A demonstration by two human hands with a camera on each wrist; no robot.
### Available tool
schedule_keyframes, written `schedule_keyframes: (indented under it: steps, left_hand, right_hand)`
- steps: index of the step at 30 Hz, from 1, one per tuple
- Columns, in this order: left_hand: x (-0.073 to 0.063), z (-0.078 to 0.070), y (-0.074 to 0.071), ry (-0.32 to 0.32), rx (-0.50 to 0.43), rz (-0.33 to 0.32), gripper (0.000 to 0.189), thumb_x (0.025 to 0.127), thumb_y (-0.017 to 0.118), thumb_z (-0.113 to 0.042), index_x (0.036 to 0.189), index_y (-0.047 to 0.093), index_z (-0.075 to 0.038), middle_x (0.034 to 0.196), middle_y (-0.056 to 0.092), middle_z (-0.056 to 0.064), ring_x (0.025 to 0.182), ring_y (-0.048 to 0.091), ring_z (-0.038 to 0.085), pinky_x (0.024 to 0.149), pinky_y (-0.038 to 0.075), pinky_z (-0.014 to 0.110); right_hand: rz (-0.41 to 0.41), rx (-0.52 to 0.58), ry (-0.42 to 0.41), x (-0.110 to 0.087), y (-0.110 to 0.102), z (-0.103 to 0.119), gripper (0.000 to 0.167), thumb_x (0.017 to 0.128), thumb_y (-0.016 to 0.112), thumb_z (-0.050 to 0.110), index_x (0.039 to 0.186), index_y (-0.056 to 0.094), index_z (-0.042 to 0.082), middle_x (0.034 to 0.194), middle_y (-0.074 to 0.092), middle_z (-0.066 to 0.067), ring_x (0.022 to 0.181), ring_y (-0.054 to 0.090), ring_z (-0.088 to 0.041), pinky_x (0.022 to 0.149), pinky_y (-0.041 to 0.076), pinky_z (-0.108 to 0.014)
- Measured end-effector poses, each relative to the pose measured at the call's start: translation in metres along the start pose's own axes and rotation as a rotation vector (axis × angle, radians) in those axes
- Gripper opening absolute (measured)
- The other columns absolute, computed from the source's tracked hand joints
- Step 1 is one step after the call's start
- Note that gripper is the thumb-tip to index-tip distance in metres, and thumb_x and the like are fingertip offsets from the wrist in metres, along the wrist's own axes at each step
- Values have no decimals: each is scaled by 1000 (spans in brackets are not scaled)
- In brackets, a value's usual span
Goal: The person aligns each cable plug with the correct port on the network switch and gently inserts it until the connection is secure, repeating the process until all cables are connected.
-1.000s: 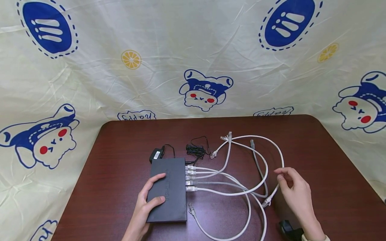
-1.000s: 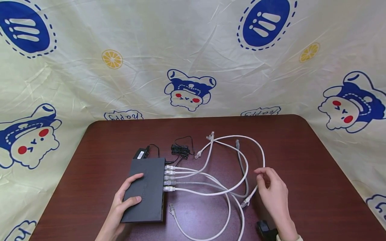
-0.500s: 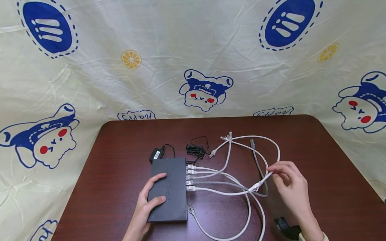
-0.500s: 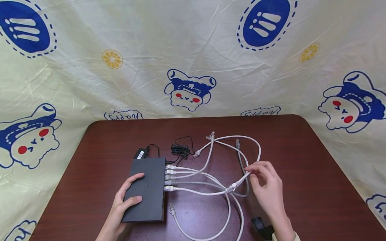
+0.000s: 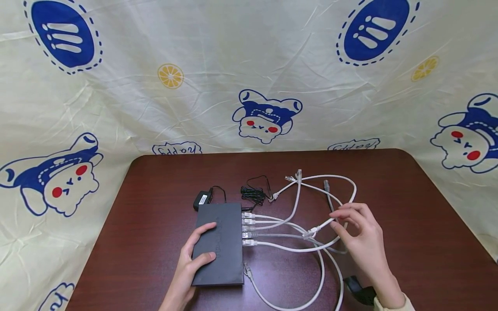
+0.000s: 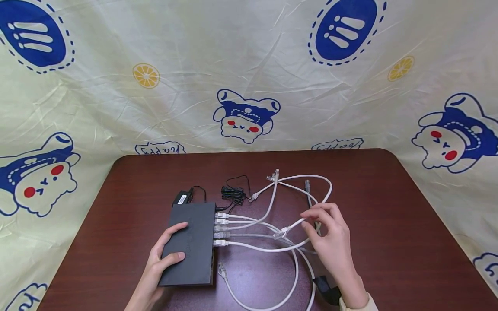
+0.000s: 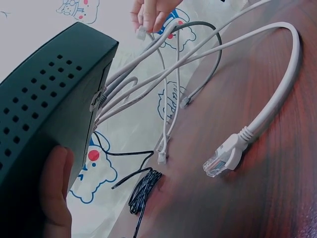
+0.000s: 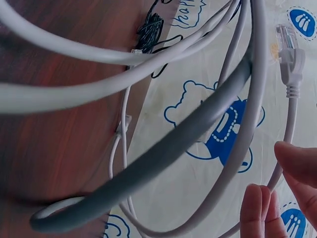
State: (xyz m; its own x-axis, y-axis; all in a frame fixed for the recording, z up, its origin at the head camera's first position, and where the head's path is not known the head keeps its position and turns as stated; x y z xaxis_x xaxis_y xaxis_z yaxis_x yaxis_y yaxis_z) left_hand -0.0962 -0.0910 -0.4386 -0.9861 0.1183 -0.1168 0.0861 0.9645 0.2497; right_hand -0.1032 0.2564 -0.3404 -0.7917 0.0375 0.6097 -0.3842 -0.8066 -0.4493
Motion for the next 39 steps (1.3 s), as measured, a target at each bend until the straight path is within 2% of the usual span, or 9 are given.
schedule_keyframes:
  steps: [5,9,14,19,27,33,39]
  left_hand:
    - [0,0,1,9,-2,2,61,77,60,2,135,52,-15,136,37,15,111,43,35,75,50,41]
    - [0,0,1,10,-6,5,61,77,60,2,135,51,-15,136,37,14,111,42,35,76,50,41]
    - [0,0,2,13,-15,12,61,78,60,2,135,51,-14,136,37,14,111,41,35,77,49,40]
    - [0,0,2,13,-14,12,61,77,60,2,135,51,-14,136,37,14,111,41,35,77,49,40]
    - [1,1,3,8,-4,4,61,77,60,1,135,52,-15,138,37,12,115,38,35,83,45,42]
    - [1,0,5,-3,-18,17,61,78,60,2,136,51,-15,136,37,14,110,42,35,76,49,40]
    - [1,-3,8,10,-42,40,60,78,59,3,135,51,-12,133,37,18,105,46,33,71,51,37]
  right_hand:
    - [-3,-57,-41,1,4,4,35,60,77,-23,85,70,1,97,55,-9,81,56,0,69,41,-9]
    - [-1,-87,-56,1,7,6,35,60,78,-22,84,70,2,95,55,-7,77,56,1,62,36,-14]
    - [26,-109,-71,0,12,9,34,61,78,-20,84,69,3,91,56,-3,75,52,-5,61,36,-14]
    - [46,-140,-107,0,17,13,34,61,79,-16,82,67,8,84,58,4,72,47,-7,59,35,-19]
    - [102,-94,-114,1,25,17,27,66,78,-11,83,67,7,86,62,2,88,50,-15,83,32,-18]
    - [106,-66,-153,1,29,25,32,66,76,-12,88,67,8,85,64,3,86,55,-11,84,33,-19]
    - [191,-30,-161,1,41,29,28,71,75,-4,96,67,7,94,63,3,91,53,-14,85,35,-19]
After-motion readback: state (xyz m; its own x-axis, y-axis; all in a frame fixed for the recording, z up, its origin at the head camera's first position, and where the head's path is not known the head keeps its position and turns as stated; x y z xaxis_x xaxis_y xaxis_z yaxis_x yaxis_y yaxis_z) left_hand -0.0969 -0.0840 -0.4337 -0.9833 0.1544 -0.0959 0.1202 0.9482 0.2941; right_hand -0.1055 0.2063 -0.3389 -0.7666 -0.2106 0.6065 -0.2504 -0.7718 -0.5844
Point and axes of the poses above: each hand's wrist, its own x-axis towards the middle knuckle, its own y-axis out of the palm, z = x × y, the point moved 8 cm from there along x, towards the middle knuckle
